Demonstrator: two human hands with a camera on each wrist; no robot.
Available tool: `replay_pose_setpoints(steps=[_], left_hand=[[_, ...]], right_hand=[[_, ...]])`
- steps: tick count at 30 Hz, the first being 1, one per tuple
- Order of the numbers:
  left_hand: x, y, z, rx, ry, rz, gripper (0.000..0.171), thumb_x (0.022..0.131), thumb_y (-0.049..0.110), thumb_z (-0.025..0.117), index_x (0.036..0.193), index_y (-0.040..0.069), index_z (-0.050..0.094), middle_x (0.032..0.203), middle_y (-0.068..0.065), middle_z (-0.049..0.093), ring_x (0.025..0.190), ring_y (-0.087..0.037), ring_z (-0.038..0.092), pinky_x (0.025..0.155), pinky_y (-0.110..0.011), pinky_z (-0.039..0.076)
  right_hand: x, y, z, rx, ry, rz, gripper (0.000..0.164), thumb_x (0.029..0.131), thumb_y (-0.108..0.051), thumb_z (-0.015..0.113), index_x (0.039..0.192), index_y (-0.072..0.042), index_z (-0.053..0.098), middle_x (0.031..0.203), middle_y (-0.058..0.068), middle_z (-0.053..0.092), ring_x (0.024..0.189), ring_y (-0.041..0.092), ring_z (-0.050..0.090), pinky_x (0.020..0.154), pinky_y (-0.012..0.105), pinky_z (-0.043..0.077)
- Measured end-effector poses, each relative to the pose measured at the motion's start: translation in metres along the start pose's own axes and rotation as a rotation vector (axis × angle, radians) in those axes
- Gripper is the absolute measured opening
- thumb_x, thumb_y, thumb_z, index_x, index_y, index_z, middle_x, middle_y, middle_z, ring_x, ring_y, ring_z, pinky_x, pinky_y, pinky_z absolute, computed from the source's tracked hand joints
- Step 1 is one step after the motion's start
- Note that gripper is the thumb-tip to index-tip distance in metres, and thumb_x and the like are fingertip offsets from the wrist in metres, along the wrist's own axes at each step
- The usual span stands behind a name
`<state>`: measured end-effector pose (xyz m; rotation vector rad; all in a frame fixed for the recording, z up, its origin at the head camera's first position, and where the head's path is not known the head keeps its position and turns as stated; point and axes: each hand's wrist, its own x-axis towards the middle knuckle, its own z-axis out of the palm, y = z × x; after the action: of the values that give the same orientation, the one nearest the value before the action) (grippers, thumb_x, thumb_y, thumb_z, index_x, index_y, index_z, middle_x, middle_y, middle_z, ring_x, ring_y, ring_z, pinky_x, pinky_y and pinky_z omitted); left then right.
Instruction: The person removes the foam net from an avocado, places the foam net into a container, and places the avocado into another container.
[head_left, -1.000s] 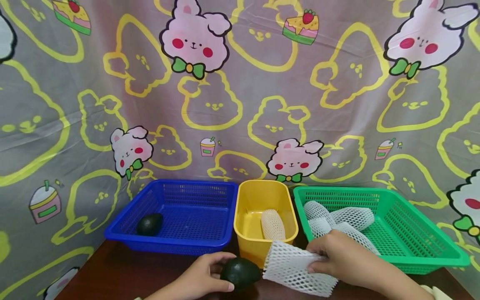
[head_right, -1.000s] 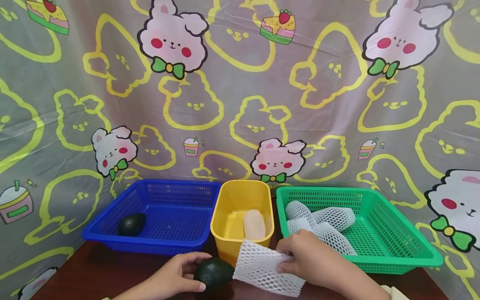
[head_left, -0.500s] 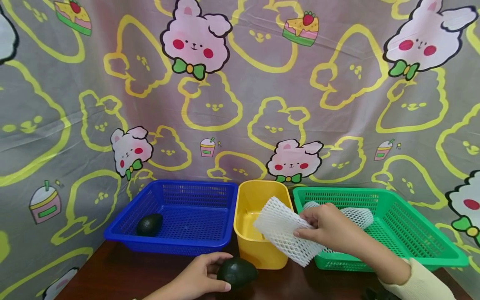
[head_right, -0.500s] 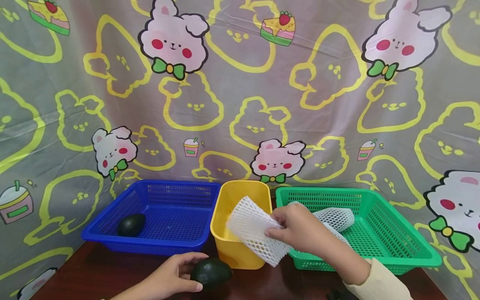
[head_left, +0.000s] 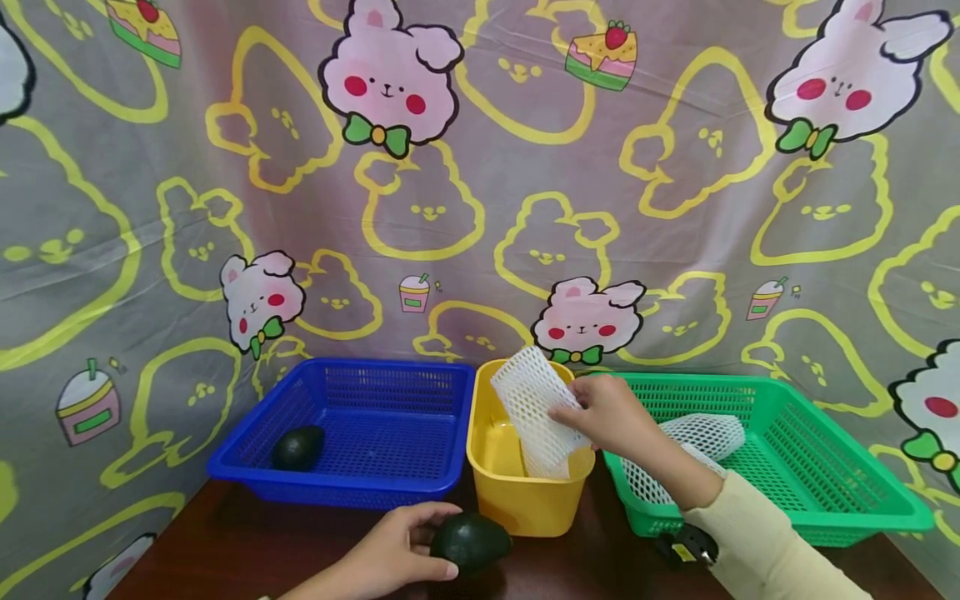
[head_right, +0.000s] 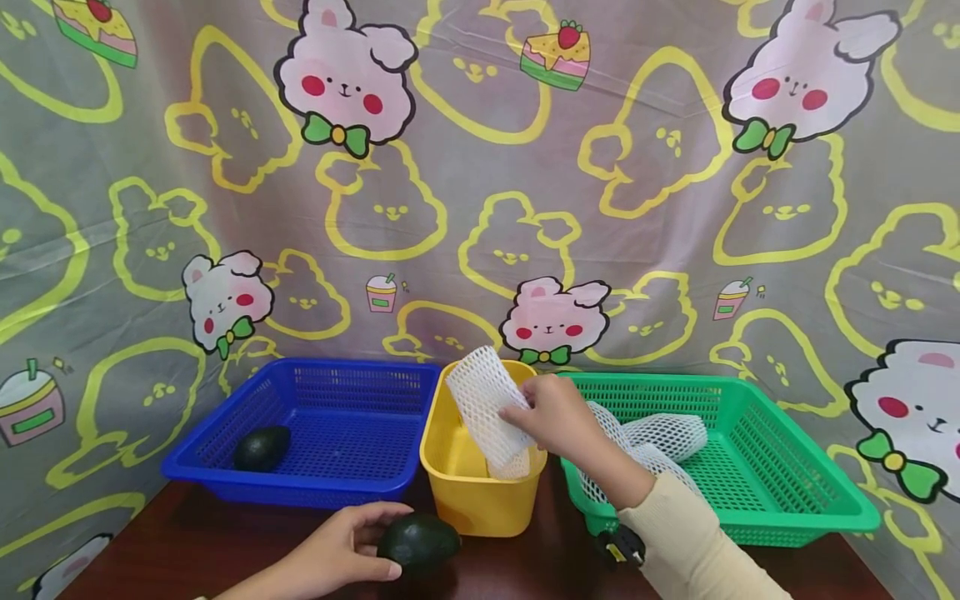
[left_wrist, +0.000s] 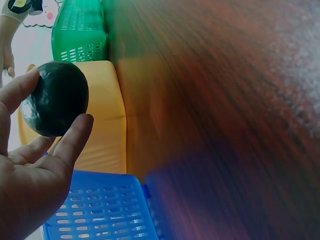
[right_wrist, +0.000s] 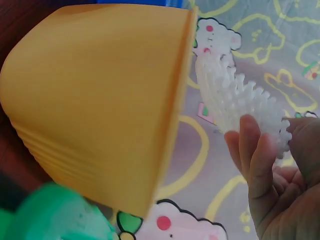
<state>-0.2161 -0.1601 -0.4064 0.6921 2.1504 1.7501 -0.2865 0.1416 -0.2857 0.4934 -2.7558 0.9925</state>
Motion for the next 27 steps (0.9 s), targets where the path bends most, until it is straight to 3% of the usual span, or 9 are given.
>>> replay_pose_setpoints(steps=[4,8,20,27], left_hand=[[0.000,-0.001,-0.001,0.009,0.005,0.011,0.058,0.078,0.004,0.079,0.127,-0.010,0.053,0.106,-0.012,0.063,0.093,-0.019,0.066,0.078,-0.028,0.055],[0.000,-0.002,-0.002,0.013,0.010,0.016,0.058,0.078,0.005,0.079,0.127,-0.009,0.053,0.107,-0.012,0.063,0.094,-0.019,0.066,0.078,-0.028,0.055],[-0.001,-0.003,-0.004,0.023,0.017,0.022,0.059,0.078,0.005,0.080,0.127,-0.010,0.053,0.106,-0.012,0.063,0.093,-0.018,0.066,0.078,-0.028,0.055],[-0.001,-0.007,-0.004,0.021,0.011,0.046,0.059,0.078,0.006,0.080,0.127,-0.011,0.052,0.106,-0.013,0.063,0.092,-0.018,0.066,0.077,-0.028,0.055]], right_hand=[[0.010,-0.002,0.015,-0.004,0.004,0.059,0.032,0.083,-0.024,0.078,0.067,-0.007,0.056,0.055,0.003,0.042,0.041,0.017,0.054,0.044,0.028,0.050],[0.019,-0.005,0.029,-0.026,-0.015,0.109,0.038,0.083,-0.025,0.078,0.062,-0.006,0.053,0.051,0.002,0.037,0.040,0.017,0.054,0.043,0.027,0.048],[0.041,-0.006,0.061,-0.022,-0.110,0.237,0.031,0.084,-0.022,0.078,0.070,-0.002,0.057,0.061,0.009,0.052,0.045,0.020,0.062,0.048,0.026,0.049],[0.047,-0.003,0.072,-0.012,-0.155,0.264,0.027,0.083,-0.017,0.078,0.077,0.000,0.058,0.065,0.010,0.056,0.046,0.020,0.062,0.051,0.028,0.053]])
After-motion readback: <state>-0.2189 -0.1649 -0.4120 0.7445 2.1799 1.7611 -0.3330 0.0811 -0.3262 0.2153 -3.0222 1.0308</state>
